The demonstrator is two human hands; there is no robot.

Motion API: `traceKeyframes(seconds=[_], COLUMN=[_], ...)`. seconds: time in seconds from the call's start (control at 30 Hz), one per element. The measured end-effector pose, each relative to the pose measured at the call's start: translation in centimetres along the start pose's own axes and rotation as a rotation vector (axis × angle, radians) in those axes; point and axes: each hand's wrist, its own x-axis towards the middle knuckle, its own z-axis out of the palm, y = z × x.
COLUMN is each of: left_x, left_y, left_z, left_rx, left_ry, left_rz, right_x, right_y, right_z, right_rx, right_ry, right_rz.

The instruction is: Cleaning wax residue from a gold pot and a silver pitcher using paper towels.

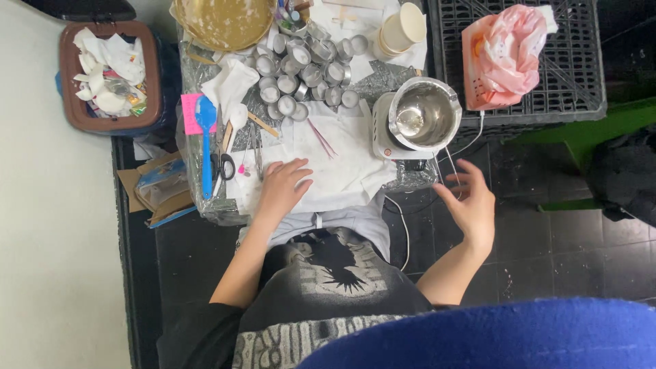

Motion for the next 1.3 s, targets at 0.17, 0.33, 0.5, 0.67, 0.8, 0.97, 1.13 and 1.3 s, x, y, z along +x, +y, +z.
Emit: traceKeyframes(seconds=[0.17,0.33,0.5,0.67,0.8,0.97,1.13,1.3], left_x=[0.5,0.3,-0.4,-0.3,0.8,0.1,-0.7,0.8], left_y=[0.4,-0.3,-0.2,-0.4,1.8,1.4,3.8,6.5], left_z=[-0.2,-1.7,-2.8,-2.1,-2.2,2.6,6.0,4.2], left_rx=[0.018,-0.058,-0.287,-0.666,-0.538,-1.007,-1.126,-1.182], left_ry=[-0.045,-0.069,-0.089,-0.064,-0.066,-0.324,-0.408,-0.317], left_rz=[-0.045,-0.072,-0.153,-0.231,-0.249,-0.393,-0.291,-0.138], right_x=[-1.3,-1.3,-2.3,-2.9,-3.4,-4.5,-6.3,-7.1], right_y=[5.2,4.7,4.0,3.8,4.2,3.9,2.5,-2.0], right_z=[2.6,2.9,1.4,2.5,4.0,6.1,10.4,15.7], right_rx=[0.363,0.953,0.912,0.876,0.955,0.908,1.049,1.219], right_ry=[-0.292,-0.242,-0.077,-0.018,0.042,0.021,-0.079,-0.389], right_rz=[0.328,0.439,0.42,0.279,0.29,0.237,0.244,0.194])
